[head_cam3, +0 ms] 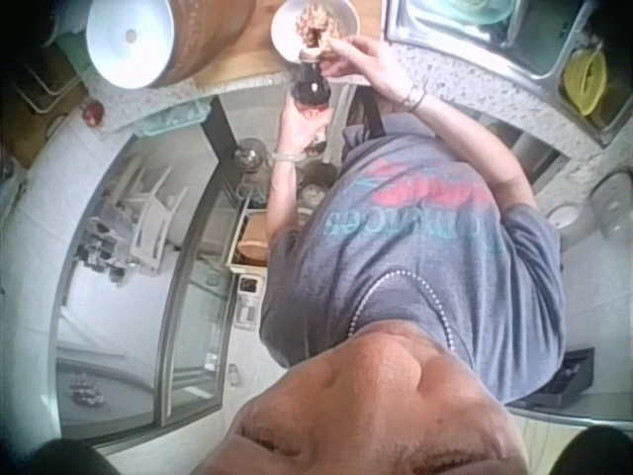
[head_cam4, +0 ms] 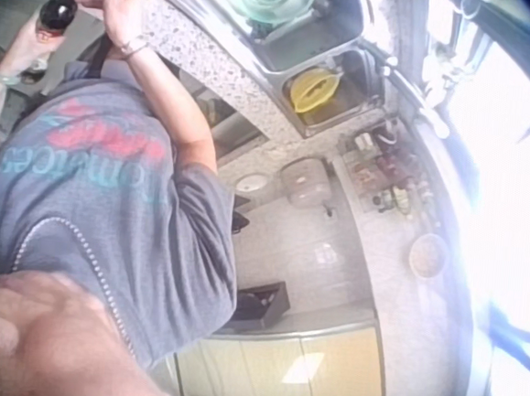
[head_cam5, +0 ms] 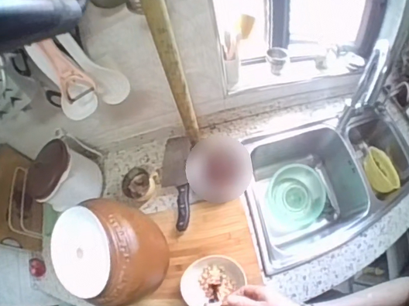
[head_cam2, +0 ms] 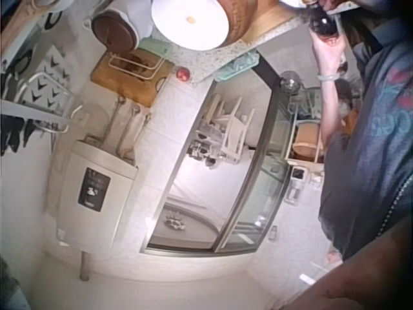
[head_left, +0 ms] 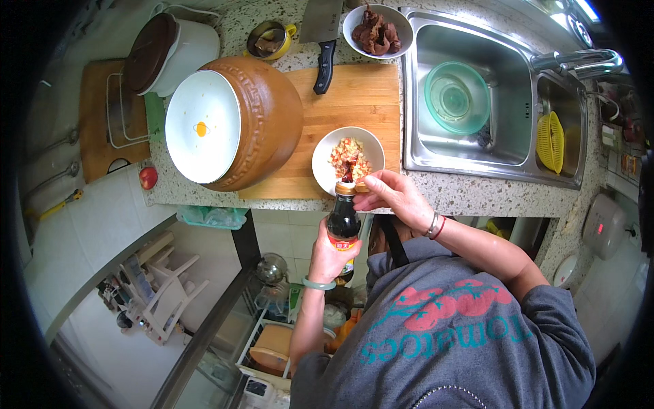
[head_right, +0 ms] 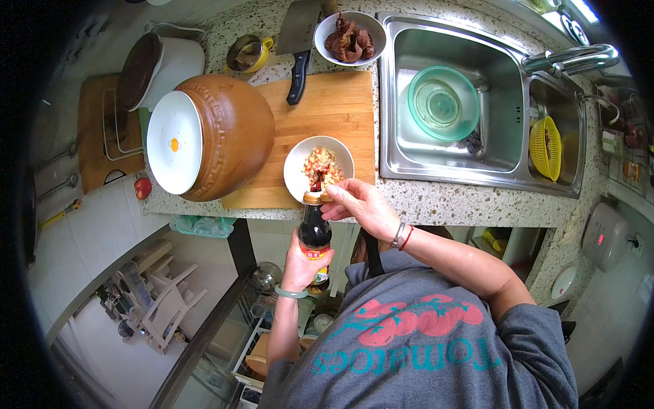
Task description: The person prepares a dish by adding sauces to a bowl of chopped ingredients, stir-frying sliced vegetables in a wok, and mixing ground meat with seasonings. They retrieve a container from the refrigerator and place it back inside, then combine the seasoned meat with the chopped ingredients using chopsticks.
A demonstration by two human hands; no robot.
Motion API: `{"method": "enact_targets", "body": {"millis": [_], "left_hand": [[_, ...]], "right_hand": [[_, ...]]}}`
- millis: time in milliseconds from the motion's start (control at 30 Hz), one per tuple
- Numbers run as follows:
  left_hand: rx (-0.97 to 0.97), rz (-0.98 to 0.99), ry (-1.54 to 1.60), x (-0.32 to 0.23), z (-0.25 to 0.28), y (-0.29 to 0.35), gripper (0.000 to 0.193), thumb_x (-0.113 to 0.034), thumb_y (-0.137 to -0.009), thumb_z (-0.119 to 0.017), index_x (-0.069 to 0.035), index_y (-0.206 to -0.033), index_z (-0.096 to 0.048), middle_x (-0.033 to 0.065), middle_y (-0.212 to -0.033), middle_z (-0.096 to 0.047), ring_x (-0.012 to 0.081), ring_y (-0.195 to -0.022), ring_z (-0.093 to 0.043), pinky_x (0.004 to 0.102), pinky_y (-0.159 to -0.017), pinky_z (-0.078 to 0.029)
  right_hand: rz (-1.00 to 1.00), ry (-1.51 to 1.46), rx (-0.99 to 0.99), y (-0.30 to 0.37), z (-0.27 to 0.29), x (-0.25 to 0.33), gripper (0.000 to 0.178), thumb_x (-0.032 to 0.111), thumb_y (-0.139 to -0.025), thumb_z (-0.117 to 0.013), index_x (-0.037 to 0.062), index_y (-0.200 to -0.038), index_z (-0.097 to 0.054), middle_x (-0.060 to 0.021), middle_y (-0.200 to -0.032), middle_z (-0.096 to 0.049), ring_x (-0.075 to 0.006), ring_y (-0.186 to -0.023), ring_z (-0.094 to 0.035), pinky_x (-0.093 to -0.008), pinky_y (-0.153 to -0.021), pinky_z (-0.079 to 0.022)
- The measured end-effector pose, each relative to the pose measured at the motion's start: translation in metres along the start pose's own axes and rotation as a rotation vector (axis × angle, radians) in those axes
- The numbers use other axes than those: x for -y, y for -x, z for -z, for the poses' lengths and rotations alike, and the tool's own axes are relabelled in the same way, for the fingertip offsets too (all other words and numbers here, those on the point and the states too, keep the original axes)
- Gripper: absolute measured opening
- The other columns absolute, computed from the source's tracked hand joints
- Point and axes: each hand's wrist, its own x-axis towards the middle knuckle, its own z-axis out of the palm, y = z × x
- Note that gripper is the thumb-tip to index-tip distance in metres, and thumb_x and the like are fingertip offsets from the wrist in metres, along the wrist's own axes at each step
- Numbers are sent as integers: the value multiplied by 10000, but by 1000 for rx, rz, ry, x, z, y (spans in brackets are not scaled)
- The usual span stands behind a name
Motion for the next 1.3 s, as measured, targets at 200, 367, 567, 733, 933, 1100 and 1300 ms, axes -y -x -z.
{"method": "enact_targets", "body": {"millis": [200,367,567,733,933,1100,1300], "left_hand": [[-14,-6,0,3,0,0,667,-121,-691,-816,-15,-1232,-439,116,-1021,-657,191,-933,-650,342,-842,-514],[-18,29,-45,8,0,4,670,-136,-690,-820,-16,-1228,-439,122,-1033,-651,199,-941,-648,345,-842,-512],[-5,18,12,8,-3,7,666,-139,-692,-821,-25,-1226,-440,121,-1040,-646,200,-948,-644,348,-846,-510],[-18,20,9,6,-4,3,674,-140,-689,-824,-26,-1229,-438,115,-1033,-650,197,-935,-646,346,-840,-512],[-24,12,-2,1,-2,-1,678,-139,-689,-825,-29,-1233,-436,110,-1031,-652,192,-929,-646,344,-835,-514],[-25,13,2,2,-3,-1,675,-138,-693,-823,-32,-1235,-435,110,-1038,-648,188,-932,-642,342,-835,-513],[-37,11,50,16,-8,4,691,-131,-691,-825,-35,-1248,-429,111,-1042,-647,190,-941,-642,339,-836,-514]], "right_hand": [[1,11,4,-1,-2,-1,407,348,-989,-519,-25,-1150,-523,-149,-990,-675,-191,-878,-691,-302,-809,-557],[-27,30,12,-1,1,-5,450,383,-984,-513,-32,-1155,-504,-171,-1010,-672,-207,-889,-692,-312,-815,-558],[-32,34,16,1,2,-6,468,401,-980,-511,-32,-1157,-490,-187,-1028,-668,-215,-897,-693,-315,-816,-559],[-9,30,16,-1,2,-1,459,396,-982,-510,-30,-1153,-496,-187,-1028,-668,-215,-902,-690,-319,-832,-555],[-4,23,7,-3,0,5,456,390,-983,-512,-33,-1151,-498,-188,-1020,-670,-219,-900,-690,-325,-844,-554],[-12,22,14,-4,0,4,451,383,-984,-511,-37,-1150,-496,-192,-1016,-669,-221,-901,-691,-327,-842,-555],[3,40,35,2,0,1,445,377,-988,-506,-35,-1153,-495,-193,-1026,-668,-221,-894,-693,-326,-842,-554]]}}
